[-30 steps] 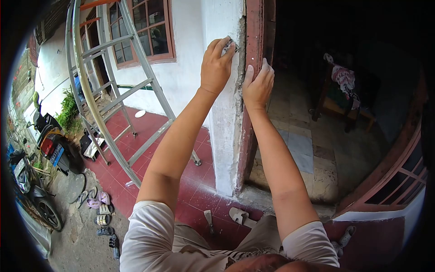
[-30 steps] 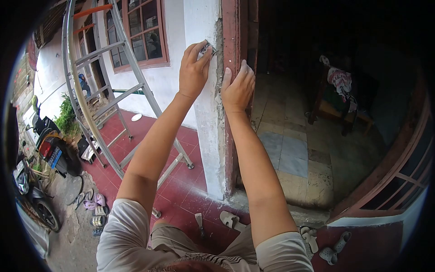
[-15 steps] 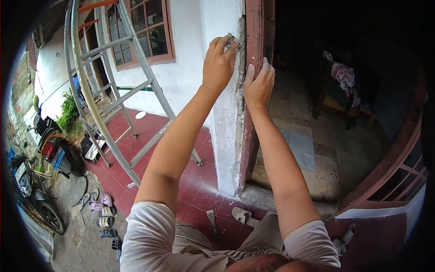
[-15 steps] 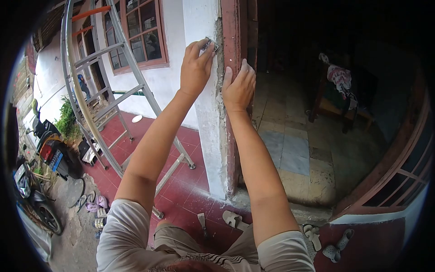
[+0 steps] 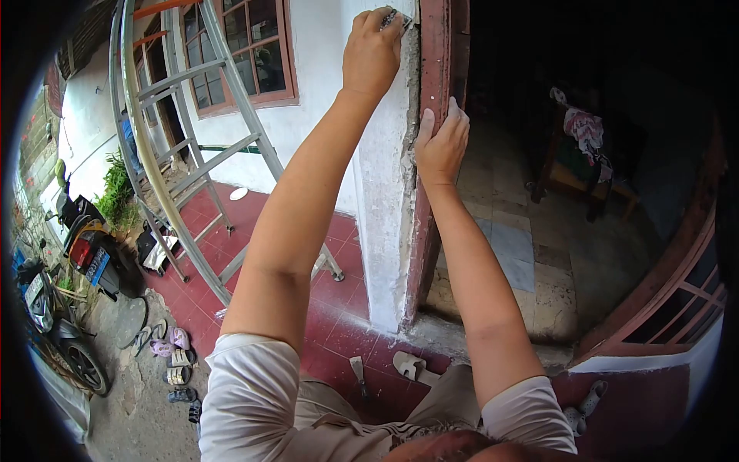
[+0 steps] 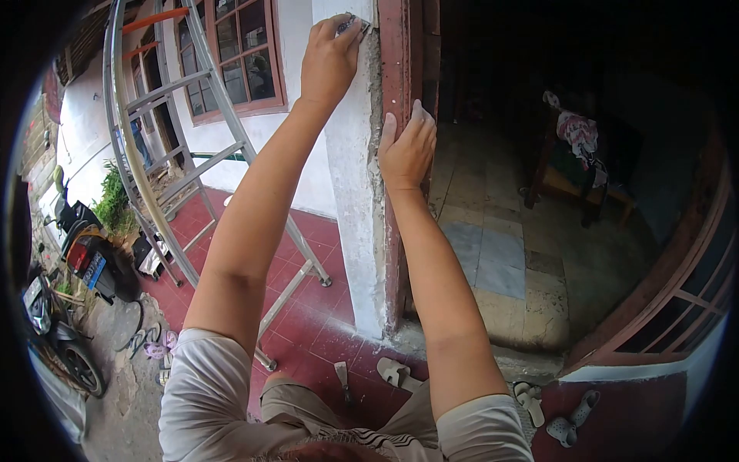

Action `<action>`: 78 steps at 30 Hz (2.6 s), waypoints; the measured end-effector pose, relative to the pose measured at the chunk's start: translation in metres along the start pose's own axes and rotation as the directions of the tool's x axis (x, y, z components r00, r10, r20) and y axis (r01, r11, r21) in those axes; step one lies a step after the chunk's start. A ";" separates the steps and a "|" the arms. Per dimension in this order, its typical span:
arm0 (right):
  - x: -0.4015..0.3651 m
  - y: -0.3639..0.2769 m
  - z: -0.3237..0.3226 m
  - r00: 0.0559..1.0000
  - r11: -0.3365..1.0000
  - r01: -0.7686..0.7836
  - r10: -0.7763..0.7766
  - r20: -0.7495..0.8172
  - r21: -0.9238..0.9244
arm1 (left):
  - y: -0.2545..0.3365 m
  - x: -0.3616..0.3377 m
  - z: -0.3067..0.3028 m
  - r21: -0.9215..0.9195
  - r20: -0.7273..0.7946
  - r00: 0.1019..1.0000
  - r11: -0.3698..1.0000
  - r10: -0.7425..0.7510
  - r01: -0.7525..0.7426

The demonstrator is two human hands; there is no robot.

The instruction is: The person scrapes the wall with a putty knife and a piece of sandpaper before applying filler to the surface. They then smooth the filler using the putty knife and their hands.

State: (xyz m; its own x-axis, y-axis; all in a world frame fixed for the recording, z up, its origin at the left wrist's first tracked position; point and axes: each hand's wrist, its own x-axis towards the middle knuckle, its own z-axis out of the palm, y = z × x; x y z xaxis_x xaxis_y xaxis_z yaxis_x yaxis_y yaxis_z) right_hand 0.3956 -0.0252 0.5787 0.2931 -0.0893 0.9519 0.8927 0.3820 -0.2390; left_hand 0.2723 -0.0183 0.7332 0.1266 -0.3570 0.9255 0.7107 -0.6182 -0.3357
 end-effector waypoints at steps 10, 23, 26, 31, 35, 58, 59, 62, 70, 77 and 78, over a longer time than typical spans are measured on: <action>0.002 -0.002 -0.001 1.000 1.000 -0.006 0.006 0.000 -0.001 | 0.019 -0.066 -0.017 -0.085 0.065 0.991 0.989 -0.113 0.118; 0.002 -0.001 0.001 1.000 1.000 -0.004 0.004 -0.001 0.005 | 0.040 -0.121 -0.031 -0.033 0.113 0.980 0.985 -0.165 0.170; 0.001 0.000 0.001 1.000 1.000 -0.002 0.002 -0.009 0.000 | 0.029 -0.096 -0.018 -0.009 0.059 0.989 0.990 -0.137 0.138; 0.001 0.002 0.004 1.000 1.000 0.016 -0.016 -0.018 0.002 | 0.004 -0.043 0.000 0.025 -0.020 0.996 0.996 -0.088 0.088; 0.000 0.002 0.005 1.000 1.000 0.005 -0.005 -0.011 0.006 | -0.003 -0.004 0.001 -0.055 0.022 0.995 0.994 -0.098 0.099; -0.003 0.005 0.010 0.998 0.999 0.042 -0.042 -0.048 -0.001 | 0.077 -0.206 -0.054 -0.095 0.193 0.940 0.948 -0.281 0.303; -0.002 0.006 0.010 0.998 0.999 0.045 -0.045 -0.047 -0.003 | 0.076 -0.207 -0.051 -0.096 0.191 0.940 0.947 -0.283 0.305; -0.003 0.007 0.011 0.997 0.998 0.058 -0.059 -0.048 -0.011 | 0.068 -0.194 -0.042 -0.087 0.155 0.945 0.949 -0.288 0.303; -0.005 0.009 0.014 0.996 0.998 0.057 -0.057 -0.068 0.003 | 0.065 -0.196 -0.047 -0.115 0.169 0.939 0.940 -0.299 0.320; -0.005 0.012 0.016 0.993 0.996 0.087 -0.088 -0.079 -0.019 | 0.104 -0.273 -0.073 -0.092 0.263 0.889 0.907 -0.375 0.410; -0.005 0.011 0.016 0.993 0.996 0.085 -0.086 -0.080 -0.016 | 0.105 -0.275 -0.075 -0.088 0.275 0.875 0.896 -0.398 0.435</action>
State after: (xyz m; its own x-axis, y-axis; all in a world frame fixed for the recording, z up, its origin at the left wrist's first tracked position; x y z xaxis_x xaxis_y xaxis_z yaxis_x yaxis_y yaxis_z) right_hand 0.3988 -0.0055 0.5742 0.2415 -0.1949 0.9506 0.9199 0.3580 -0.1603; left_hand 0.2604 -0.0378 0.4298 0.0182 0.1256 0.9919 0.6311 -0.7709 0.0861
